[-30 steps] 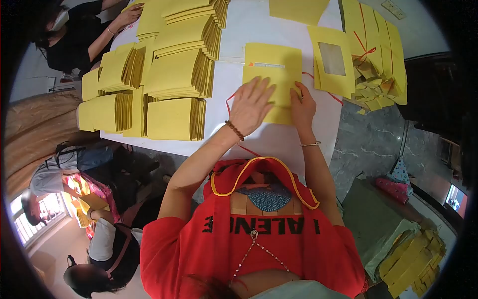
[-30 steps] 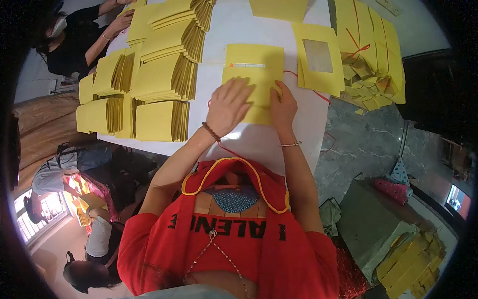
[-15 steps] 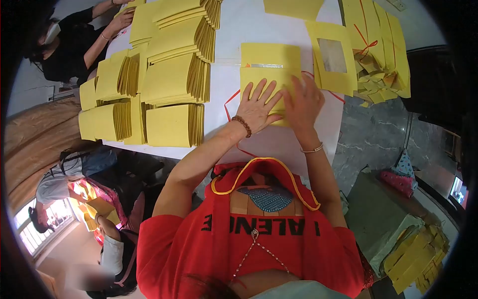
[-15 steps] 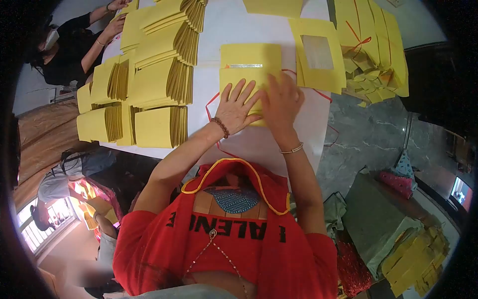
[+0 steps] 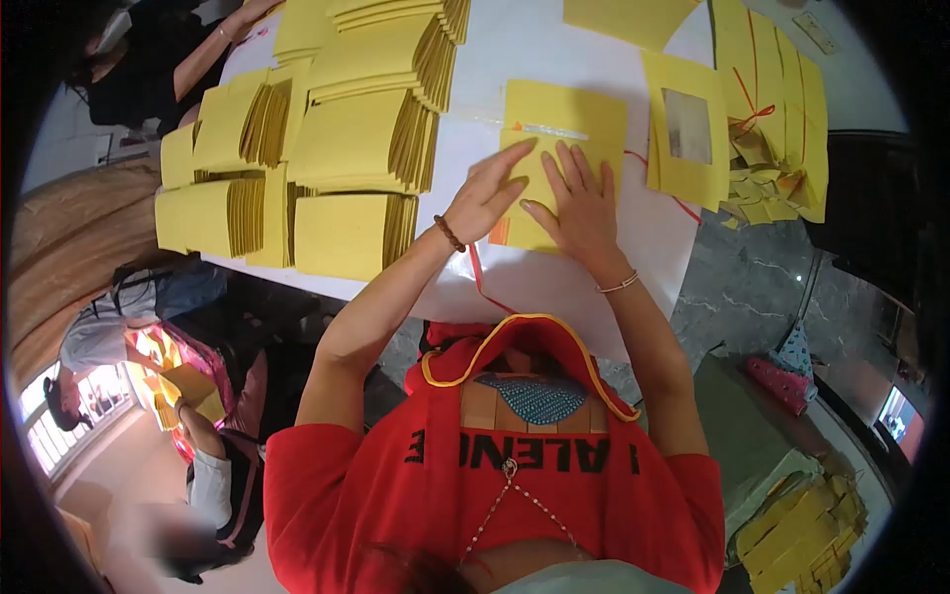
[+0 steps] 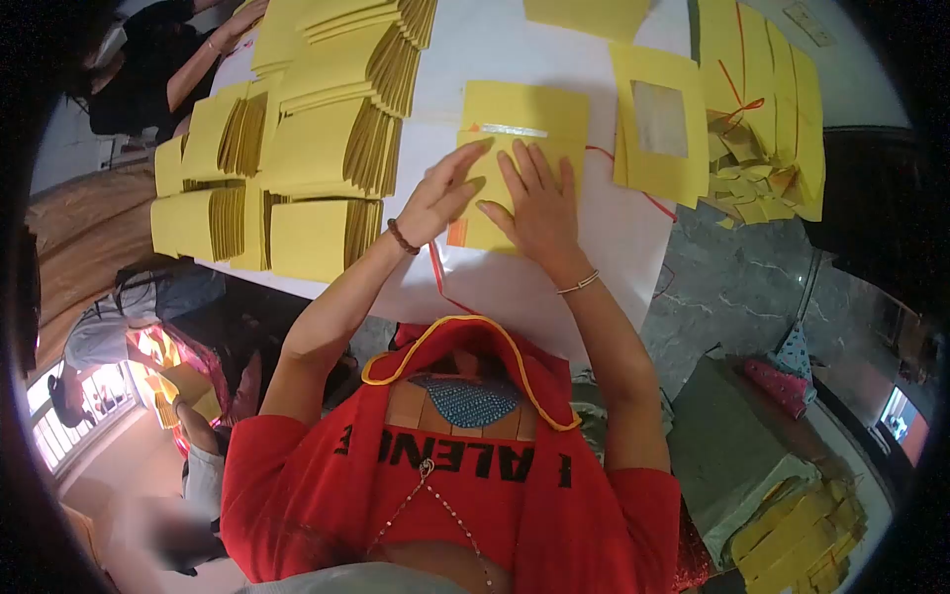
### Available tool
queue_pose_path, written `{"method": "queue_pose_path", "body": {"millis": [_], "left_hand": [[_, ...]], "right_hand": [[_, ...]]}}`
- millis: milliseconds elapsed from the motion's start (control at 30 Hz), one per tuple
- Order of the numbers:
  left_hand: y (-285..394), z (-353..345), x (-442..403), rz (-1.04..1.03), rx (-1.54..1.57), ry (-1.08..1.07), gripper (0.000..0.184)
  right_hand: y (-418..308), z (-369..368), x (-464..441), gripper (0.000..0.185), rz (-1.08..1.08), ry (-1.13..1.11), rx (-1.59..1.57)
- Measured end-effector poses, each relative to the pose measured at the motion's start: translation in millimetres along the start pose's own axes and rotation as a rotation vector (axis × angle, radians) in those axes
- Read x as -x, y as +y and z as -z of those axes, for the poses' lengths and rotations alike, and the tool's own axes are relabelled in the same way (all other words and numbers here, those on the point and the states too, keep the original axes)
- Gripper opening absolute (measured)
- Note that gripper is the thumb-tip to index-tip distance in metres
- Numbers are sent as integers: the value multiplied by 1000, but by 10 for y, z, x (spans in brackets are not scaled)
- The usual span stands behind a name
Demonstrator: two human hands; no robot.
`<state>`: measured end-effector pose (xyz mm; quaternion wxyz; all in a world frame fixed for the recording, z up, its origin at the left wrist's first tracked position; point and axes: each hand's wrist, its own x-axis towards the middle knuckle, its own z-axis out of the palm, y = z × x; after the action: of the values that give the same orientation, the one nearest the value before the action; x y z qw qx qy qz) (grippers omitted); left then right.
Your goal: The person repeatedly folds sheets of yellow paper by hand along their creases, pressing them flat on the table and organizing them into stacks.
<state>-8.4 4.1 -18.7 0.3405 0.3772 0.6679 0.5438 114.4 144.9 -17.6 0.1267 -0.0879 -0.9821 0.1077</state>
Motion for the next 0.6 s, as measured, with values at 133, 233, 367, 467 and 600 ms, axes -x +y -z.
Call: {"method": "queue_pose_path", "body": {"millis": [133,233,367,467,600], "left_hand": [[-92,-158,218,-67,-1036,-30,59],[-164,-148,209,-82,-989,-35,61],[-160,-145,202,-50,-1066,-82,68],[-113,-143,194,-29,-1058,-104,69],[101,-173,174,26,-1218,-139,69]], "right_hand": [[17,-58,16,62,25,8,38],[39,-59,23,66,35,-49,24],[230,27,52,65,128,-41,34],[386,25,164,70,-74,-2,-12],[399,-28,157,71,-86,4,-7]]}}
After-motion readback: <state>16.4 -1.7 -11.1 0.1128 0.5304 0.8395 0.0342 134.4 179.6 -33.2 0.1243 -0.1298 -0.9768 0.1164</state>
